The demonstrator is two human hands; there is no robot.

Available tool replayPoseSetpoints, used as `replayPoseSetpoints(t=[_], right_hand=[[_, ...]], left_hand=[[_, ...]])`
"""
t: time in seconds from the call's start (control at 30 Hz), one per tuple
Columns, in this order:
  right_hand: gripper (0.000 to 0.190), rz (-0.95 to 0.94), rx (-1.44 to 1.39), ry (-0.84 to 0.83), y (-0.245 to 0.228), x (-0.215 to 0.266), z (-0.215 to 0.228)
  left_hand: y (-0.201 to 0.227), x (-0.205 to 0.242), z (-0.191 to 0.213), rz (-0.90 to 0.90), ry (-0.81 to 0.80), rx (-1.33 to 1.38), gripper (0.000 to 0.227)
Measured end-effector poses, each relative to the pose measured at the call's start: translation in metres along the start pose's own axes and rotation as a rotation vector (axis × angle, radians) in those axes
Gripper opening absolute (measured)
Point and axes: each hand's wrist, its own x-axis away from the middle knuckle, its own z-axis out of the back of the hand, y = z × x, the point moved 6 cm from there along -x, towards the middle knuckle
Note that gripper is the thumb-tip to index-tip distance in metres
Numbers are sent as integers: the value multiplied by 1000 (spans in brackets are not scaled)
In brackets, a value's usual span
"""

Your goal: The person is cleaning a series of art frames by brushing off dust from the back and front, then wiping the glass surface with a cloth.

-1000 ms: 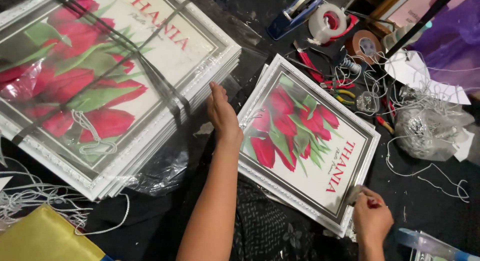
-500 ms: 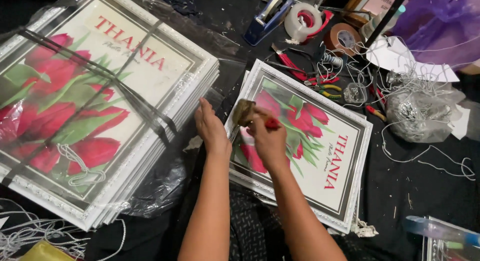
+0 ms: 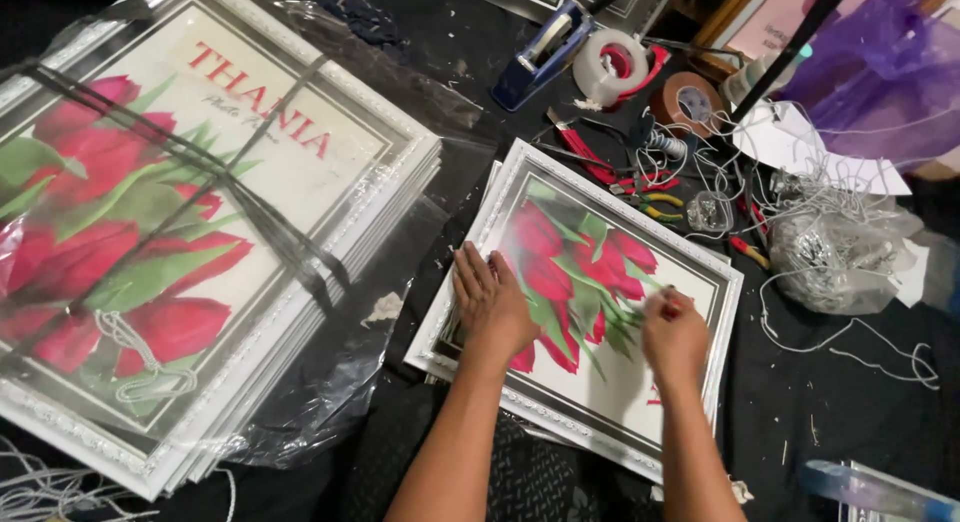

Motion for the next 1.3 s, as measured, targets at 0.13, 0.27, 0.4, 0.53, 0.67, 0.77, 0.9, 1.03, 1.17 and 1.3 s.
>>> replayPoseSetpoints(t=[0.13, 0.27, 0.4, 0.53, 0.67, 0.77, 0.9, 1.03, 1.17, 1.3], right_hand=[[39, 16, -117, -76, -106, 40, -38], [36, 162, -420, -308, -189, 67, -62], [36, 117, -1026, -404, -203, 56, -58], [27, 172, -893, -105, -114, -13, -15], [27, 96, -349, 239, 9, -92, 25], [29, 1, 16, 293, 79, -141, 12], [29, 12, -42, 206, 35, -124, -24], [31, 105, -165, 113, -94, -71, -62], [30, 174, -355, -99, -181, -51, -98], [30, 100, -968, -320, -224, -57, -101]], left_hand=[[0, 3, 4, -23, -41, -31, 139], [3, 10, 8, 2, -81, -199, 121], [1, 7, 11, 17, -87, -168, 120], [3, 11, 17, 63, -95, -73, 125], [-1, 6, 14, 77, -18, -54, 124], [1, 4, 14, 70, 1, -61, 120], [2, 1, 11, 58, 23, -53, 120], [5, 7, 19, 72, 30, -63, 114], [6, 6, 25, 67, 37, -66, 112], [8, 8, 28, 55, 43, -38, 112]])
